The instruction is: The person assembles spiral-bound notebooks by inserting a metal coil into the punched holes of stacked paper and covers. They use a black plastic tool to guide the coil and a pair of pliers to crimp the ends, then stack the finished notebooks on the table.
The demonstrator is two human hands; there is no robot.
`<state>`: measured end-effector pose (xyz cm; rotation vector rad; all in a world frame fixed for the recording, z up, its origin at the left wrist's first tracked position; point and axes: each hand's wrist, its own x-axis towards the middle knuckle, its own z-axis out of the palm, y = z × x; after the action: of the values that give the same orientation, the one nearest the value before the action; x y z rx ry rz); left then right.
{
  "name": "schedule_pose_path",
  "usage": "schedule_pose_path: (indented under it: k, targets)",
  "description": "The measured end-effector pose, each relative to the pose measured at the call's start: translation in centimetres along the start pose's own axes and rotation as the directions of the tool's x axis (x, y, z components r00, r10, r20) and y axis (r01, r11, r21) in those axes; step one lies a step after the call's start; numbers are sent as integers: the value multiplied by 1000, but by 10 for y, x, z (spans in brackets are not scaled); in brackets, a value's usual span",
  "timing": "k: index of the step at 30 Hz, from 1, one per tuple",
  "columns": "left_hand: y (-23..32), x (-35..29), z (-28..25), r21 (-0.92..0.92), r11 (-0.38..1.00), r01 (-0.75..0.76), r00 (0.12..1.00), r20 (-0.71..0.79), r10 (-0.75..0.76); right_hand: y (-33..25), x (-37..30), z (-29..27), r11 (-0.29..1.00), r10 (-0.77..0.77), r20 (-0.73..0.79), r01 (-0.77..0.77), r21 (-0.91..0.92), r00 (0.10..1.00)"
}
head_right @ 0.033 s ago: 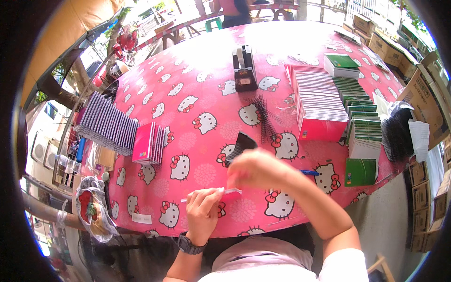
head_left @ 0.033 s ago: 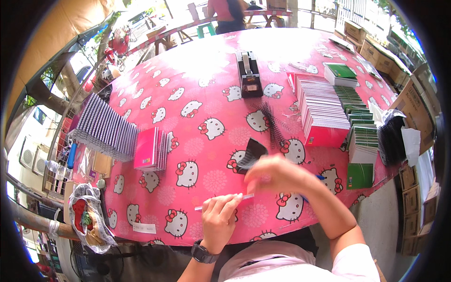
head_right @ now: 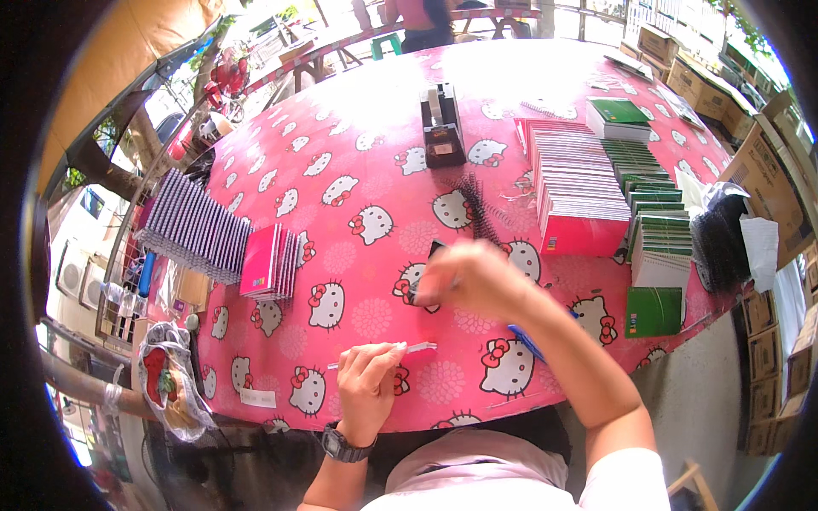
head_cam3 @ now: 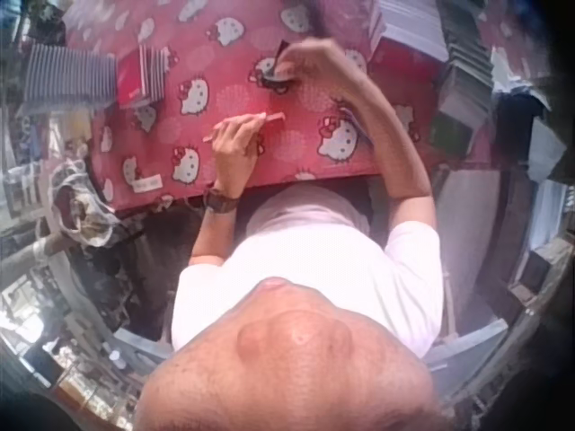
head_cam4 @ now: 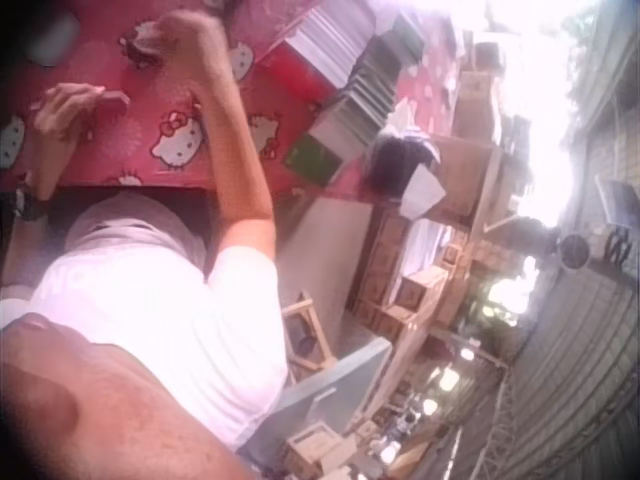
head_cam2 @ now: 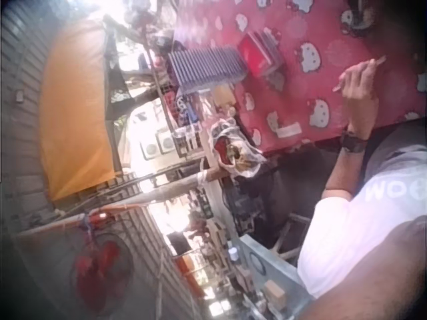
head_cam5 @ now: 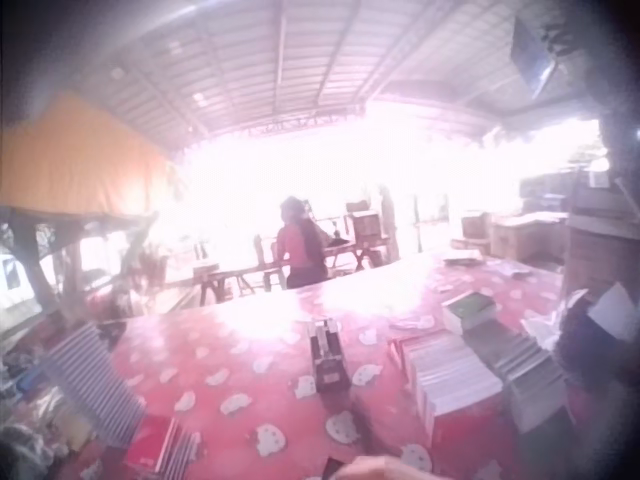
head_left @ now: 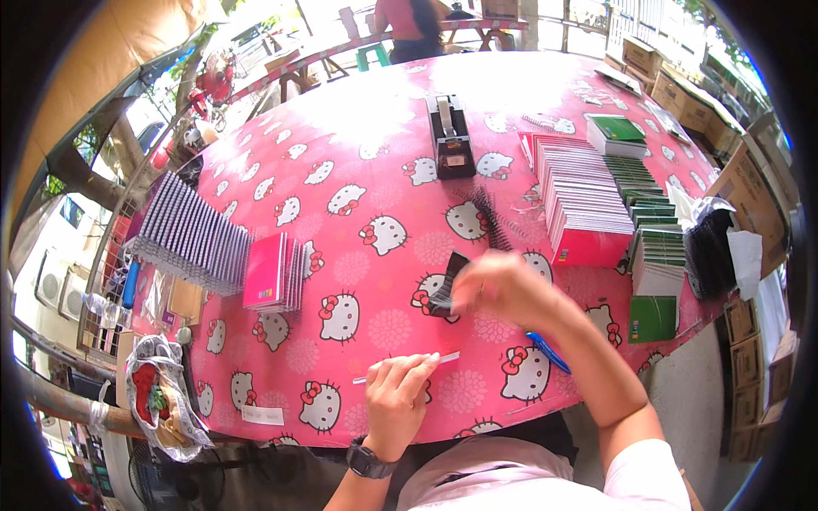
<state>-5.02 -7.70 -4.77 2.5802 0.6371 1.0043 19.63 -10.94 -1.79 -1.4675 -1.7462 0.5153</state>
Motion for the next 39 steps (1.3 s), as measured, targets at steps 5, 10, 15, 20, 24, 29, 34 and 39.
schedule_pose_path:
  k: [5, 10, 15, 20, 24, 29, 34, 39]
  targets:
    - [2, -3, 2, 12, 999, -40, 999, -18, 40, 95, 37, -18, 746, 272, -511, -514, -423, 815]
    - [5, 1, 1, -13, 999, -40, 998, -54, 39, 111, 41, -21, 705, 213, -486, -478, -523, 847]
    - [2, 8, 6, -37, 998, -56, 995, -89, 53, 80, 31, -45, 843, 184, -614, -444, -303, 768]
    - [2, 10, -1, -92, 996, 20, 996, -81, -27, 11, -5, -40, 958, 281, -315, -243, 153, 907]
    - [3, 16, 4, -39, 998, 47, 999, -18, -48, -33, -43, -10, 873, 326, 128, -350, 340, 937]
    - [3, 15, 6, -41, 998, 48, 998, -37, -50, -20, -64, 12, 947, 163, 109, -187, 262, 981]
    - [2, 13, 4, -38, 998, 48, 999, -16, -49, -26, -61, 17, 941, 137, 53, -147, 304, 989]
    - [2, 13, 2, -42, 998, 37, 999, 2, -37, -21, -55, 18, 957, 64, 39, -73, 280, 997]
